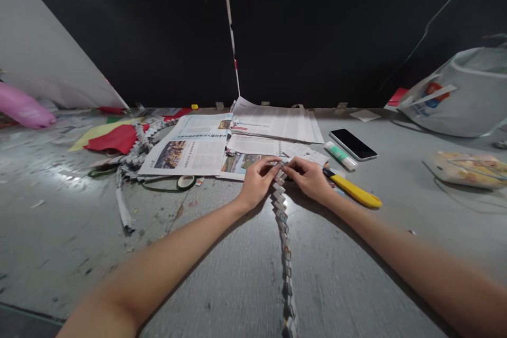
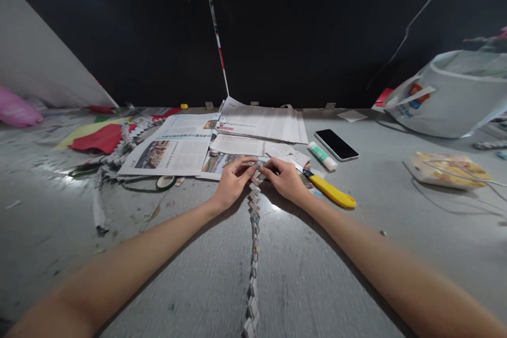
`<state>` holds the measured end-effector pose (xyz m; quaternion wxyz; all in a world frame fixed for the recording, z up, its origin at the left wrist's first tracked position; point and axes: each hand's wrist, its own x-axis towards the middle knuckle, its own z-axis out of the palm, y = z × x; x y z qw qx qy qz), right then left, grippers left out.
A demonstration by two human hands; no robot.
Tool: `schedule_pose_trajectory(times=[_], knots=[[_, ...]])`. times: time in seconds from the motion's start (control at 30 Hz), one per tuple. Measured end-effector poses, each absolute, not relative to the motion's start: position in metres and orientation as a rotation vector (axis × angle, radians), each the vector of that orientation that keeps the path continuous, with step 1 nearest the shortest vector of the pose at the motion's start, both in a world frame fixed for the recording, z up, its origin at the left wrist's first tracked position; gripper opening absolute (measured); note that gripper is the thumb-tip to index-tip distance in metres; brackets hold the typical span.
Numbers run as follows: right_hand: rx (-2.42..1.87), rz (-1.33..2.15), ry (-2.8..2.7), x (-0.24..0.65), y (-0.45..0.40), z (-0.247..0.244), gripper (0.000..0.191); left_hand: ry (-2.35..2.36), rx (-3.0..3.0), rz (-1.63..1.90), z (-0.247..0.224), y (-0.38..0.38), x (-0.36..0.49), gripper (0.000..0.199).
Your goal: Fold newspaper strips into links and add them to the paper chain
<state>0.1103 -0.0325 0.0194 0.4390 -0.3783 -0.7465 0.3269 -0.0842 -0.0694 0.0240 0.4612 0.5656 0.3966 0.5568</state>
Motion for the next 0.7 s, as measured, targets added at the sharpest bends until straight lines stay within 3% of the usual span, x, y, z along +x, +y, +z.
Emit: schedule_pose_trajectory(times=[0.4,0.7], knots=[[-0.925,0.775,-1.901,0.1104,-0.0322,0.0171,0.030,0.964,1.421,1.287,0.0211,-0.0640,-0.0867,0.047],[-0.909,0.859,-1.849,0.1111,-0.0318,0.0168,0.030,0.978,1.340,1.208,0.0211,-0.0635,-0.0905,0.066]])
